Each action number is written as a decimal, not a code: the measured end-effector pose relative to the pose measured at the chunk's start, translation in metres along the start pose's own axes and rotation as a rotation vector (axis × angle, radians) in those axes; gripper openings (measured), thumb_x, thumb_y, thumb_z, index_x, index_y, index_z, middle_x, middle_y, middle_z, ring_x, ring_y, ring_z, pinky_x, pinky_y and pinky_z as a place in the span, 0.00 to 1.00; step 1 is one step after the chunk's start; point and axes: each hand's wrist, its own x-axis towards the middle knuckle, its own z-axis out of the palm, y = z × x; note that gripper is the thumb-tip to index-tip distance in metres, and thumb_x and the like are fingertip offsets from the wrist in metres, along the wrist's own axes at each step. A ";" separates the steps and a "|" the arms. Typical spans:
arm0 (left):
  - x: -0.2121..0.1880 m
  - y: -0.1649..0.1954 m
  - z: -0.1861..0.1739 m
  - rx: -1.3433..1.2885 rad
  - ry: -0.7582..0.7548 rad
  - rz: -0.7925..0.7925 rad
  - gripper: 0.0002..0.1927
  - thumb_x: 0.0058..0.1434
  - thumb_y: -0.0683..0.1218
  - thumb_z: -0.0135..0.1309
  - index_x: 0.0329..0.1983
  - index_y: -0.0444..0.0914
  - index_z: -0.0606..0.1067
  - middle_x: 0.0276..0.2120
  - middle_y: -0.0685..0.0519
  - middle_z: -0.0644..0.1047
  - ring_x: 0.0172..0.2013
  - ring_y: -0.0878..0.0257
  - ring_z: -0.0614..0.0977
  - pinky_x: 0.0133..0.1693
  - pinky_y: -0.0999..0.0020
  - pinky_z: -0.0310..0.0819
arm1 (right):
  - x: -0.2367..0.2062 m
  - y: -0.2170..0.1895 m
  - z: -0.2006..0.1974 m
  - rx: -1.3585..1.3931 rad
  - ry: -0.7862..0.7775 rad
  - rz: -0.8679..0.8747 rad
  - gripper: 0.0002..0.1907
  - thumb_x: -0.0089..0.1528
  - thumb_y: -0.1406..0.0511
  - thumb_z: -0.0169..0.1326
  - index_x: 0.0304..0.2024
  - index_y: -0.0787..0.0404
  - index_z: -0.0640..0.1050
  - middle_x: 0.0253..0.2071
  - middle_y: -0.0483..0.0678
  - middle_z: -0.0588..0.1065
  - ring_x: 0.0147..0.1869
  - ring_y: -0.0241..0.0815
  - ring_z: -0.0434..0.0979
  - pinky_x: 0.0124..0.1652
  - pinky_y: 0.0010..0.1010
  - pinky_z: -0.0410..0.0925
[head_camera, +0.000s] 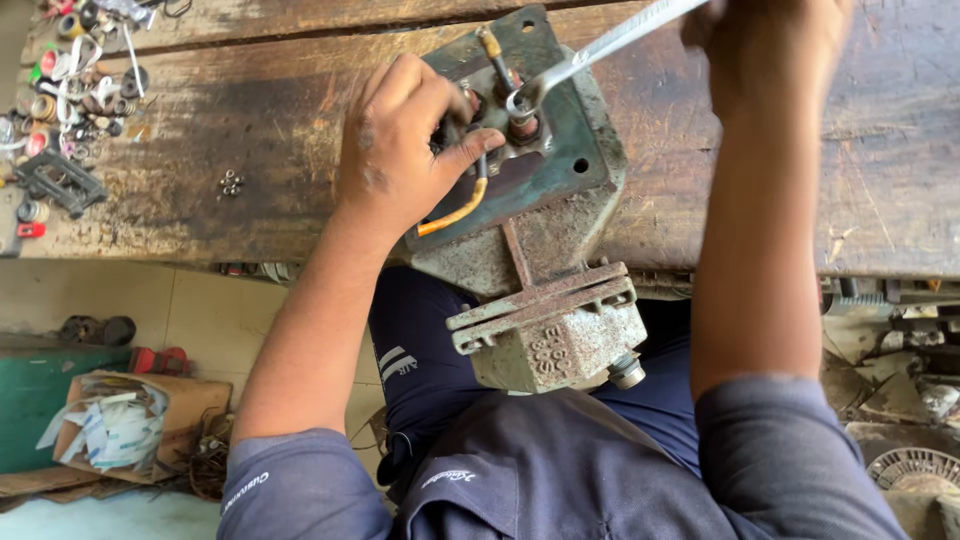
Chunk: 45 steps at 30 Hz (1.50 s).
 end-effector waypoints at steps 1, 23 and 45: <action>0.001 0.001 -0.003 -0.041 -0.008 -0.031 0.17 0.57 0.50 0.75 0.39 0.38 0.80 0.36 0.52 0.73 0.34 0.59 0.76 0.40 0.61 0.71 | -0.021 -0.011 0.005 -0.001 -0.002 -0.006 0.05 0.75 0.69 0.50 0.45 0.66 0.72 0.28 0.52 0.70 0.27 0.48 0.71 0.30 0.41 0.66; 0.032 -0.024 0.033 -0.059 -0.048 0.315 0.09 0.63 0.47 0.69 0.46 0.44 0.85 0.38 0.57 0.81 0.42 0.58 0.79 0.45 0.60 0.77 | -0.244 -0.044 0.116 -1.059 -0.273 -0.288 0.18 0.71 0.63 0.54 0.61 0.66 0.75 0.62 0.55 0.78 0.75 0.50 0.70 0.73 0.41 0.61; -0.032 0.067 -0.010 0.010 0.053 0.144 0.11 0.57 0.42 0.59 0.43 0.35 0.79 0.43 0.47 0.78 0.47 0.51 0.75 0.48 0.52 0.67 | -0.240 -0.025 0.111 -1.075 -0.071 -0.501 0.24 0.77 0.52 0.46 0.59 0.68 0.71 0.59 0.61 0.74 0.61 0.44 0.78 0.58 0.30 0.72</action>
